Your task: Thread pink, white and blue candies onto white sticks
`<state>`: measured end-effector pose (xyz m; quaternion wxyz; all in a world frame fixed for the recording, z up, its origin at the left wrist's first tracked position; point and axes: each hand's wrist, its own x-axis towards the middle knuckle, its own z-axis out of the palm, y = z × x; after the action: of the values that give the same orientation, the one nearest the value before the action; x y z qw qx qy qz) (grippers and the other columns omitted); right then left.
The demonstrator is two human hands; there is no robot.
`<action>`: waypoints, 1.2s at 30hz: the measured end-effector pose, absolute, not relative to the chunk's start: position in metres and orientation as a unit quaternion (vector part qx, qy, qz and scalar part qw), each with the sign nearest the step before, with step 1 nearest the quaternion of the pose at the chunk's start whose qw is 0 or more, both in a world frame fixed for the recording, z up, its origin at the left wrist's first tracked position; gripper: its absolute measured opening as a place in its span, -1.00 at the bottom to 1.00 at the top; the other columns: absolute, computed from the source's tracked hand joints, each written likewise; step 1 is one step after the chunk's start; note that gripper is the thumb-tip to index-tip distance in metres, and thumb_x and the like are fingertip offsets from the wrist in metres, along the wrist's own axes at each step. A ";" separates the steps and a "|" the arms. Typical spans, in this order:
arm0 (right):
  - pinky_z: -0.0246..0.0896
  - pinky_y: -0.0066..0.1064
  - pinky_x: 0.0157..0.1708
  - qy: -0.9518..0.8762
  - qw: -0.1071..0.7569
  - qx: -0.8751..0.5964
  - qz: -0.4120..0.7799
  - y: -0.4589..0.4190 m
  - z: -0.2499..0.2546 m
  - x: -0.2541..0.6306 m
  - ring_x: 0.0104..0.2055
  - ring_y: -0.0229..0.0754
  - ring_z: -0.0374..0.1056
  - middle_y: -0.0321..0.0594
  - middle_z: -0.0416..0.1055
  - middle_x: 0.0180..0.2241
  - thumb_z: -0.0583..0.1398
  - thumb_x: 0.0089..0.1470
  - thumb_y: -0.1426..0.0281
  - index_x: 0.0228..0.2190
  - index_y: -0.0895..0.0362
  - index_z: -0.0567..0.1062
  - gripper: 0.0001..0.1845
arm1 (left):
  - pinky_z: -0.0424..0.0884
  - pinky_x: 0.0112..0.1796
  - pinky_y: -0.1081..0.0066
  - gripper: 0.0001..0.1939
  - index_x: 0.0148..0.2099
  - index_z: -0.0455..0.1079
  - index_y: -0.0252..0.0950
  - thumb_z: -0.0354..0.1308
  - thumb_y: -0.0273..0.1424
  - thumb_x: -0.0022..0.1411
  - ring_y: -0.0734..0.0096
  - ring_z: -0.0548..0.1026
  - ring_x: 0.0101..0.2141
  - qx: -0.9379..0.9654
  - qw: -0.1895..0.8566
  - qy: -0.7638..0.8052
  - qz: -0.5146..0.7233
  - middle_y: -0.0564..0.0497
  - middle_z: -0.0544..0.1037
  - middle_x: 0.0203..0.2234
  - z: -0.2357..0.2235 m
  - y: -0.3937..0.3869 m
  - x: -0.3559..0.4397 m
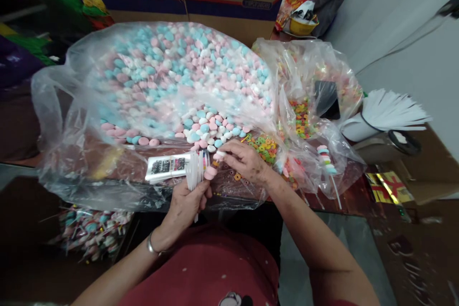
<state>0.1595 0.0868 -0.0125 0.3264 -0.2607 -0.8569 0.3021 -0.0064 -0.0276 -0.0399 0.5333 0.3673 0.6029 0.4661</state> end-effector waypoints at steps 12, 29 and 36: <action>0.33 -0.39 -0.21 -0.749 0.343 -0.316 0.470 0.086 -0.013 0.161 -0.24 -0.26 0.40 -0.24 0.47 -0.30 0.19 0.14 0.37 -0.26 0.16 0.51 -0.85 | 0.08 -0.71 0.56 -0.68 -0.51 0.29 -0.28 0.12 -0.17 0.15 0.59 0.17 -0.77 0.378 0.522 0.610 0.461 0.18 0.26 -0.80 -0.038 -0.028 -0.006; 0.33 -0.44 -0.28 -0.754 0.360 -0.276 0.474 0.082 -0.022 0.163 -0.31 -0.29 0.41 -0.26 0.51 -0.35 0.29 0.10 0.27 -0.27 0.12 0.60 -0.80 | 0.03 -0.68 0.51 -0.60 -0.52 0.31 -0.27 0.08 -0.14 0.26 0.56 0.16 -0.72 0.431 0.471 0.624 0.452 0.16 0.23 -0.78 -0.057 -0.034 -0.008; 0.32 -0.43 -0.27 -0.818 0.340 -0.275 0.374 0.071 -0.029 0.160 -0.30 -0.28 0.39 -0.22 0.51 -0.34 0.21 0.20 0.31 -0.22 0.12 0.60 -0.80 | 0.04 -0.66 0.51 -0.64 -0.51 0.30 -0.27 0.08 -0.18 0.25 0.56 0.15 -0.69 0.438 0.454 0.620 0.466 0.15 0.26 -0.73 -0.056 -0.034 -0.007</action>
<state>0.1602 0.0708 -0.0287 0.3397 -0.2748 -0.8180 0.3742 -0.0071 -0.0342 -0.0564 0.4542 0.4382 0.6200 0.4661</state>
